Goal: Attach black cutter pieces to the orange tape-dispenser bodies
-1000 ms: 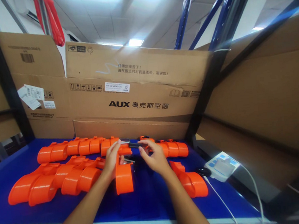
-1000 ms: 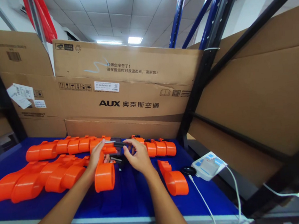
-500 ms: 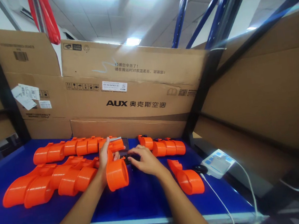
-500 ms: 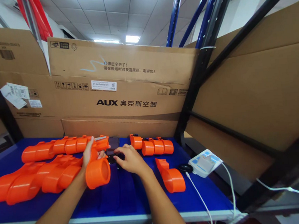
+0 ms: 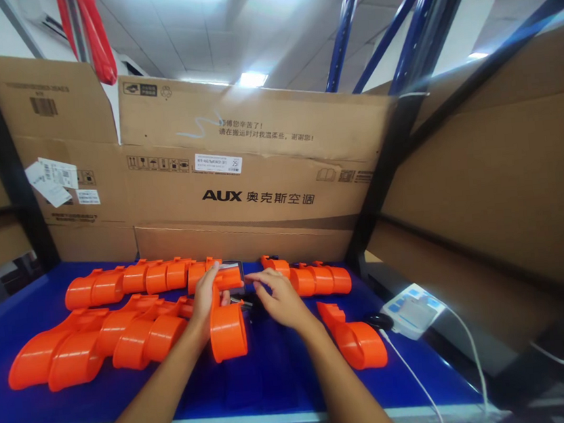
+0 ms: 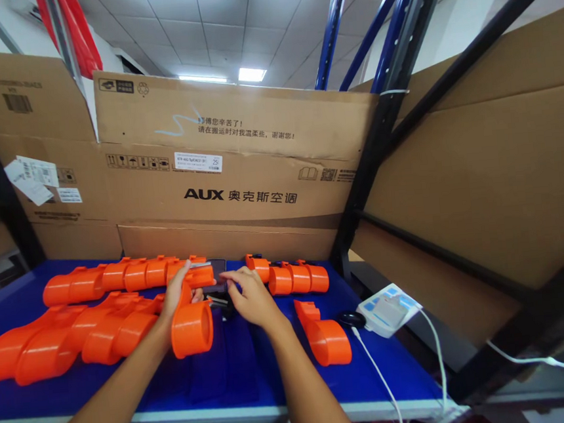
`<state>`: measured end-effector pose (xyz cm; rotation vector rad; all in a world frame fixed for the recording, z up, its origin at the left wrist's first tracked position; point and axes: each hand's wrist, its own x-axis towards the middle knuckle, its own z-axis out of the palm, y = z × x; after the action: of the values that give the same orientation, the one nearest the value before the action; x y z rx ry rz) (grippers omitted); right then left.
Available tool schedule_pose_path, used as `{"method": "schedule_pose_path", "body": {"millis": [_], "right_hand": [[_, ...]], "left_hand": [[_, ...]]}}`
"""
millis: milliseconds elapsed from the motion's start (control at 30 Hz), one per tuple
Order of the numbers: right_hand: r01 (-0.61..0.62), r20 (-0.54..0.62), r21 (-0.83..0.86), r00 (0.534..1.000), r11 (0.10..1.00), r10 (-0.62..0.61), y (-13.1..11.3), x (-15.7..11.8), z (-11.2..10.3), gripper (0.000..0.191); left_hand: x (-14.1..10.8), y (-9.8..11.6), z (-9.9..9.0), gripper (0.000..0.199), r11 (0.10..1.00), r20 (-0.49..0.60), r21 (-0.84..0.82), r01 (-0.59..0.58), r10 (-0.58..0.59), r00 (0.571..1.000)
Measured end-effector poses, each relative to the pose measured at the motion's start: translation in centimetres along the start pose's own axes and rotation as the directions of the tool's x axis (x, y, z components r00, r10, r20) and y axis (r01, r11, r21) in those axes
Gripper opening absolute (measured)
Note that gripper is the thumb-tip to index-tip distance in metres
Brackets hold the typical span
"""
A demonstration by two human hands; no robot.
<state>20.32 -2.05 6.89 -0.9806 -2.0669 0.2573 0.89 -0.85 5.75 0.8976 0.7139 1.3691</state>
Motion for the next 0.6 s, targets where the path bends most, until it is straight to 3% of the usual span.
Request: {"method": "schedule_pose_path", "body": {"millis": [133, 233, 433, 600], "right_hand": [[-0.038, -0.107, 0.197, 0.992, 0.980, 0.060, -0.6, 0.3, -0.1, 0.029], [-0.044, -0.107, 0.327, 0.991, 0.944, 0.083, -1.1, 0.4, 0.4, 0.028], [-0.091, -0.140, 0.400, 0.977, 0.912, 0.159, -1.2, 0.5, 1.5, 0.024], [-0.109, -0.180, 0.375, 0.966, 0.921, 0.188, -1.5, 0.6, 1.4, 0.024]], "left_hand": [[-0.5, -0.6, 0.4, 0.055, 0.989, 0.063, 0.086, -0.117, 0.111, 0.992], [-0.9, -1.1, 0.6, 0.050, 0.978, 0.112, 0.133, -0.159, 0.144, 0.983], [-1.0, -1.5, 0.7, 0.043, 0.967, 0.183, 0.192, -0.168, 0.133, 0.974], [-0.9, -1.5, 0.7, 0.041, 0.964, 0.165, 0.202, -0.173, 0.141, 0.976]]}}
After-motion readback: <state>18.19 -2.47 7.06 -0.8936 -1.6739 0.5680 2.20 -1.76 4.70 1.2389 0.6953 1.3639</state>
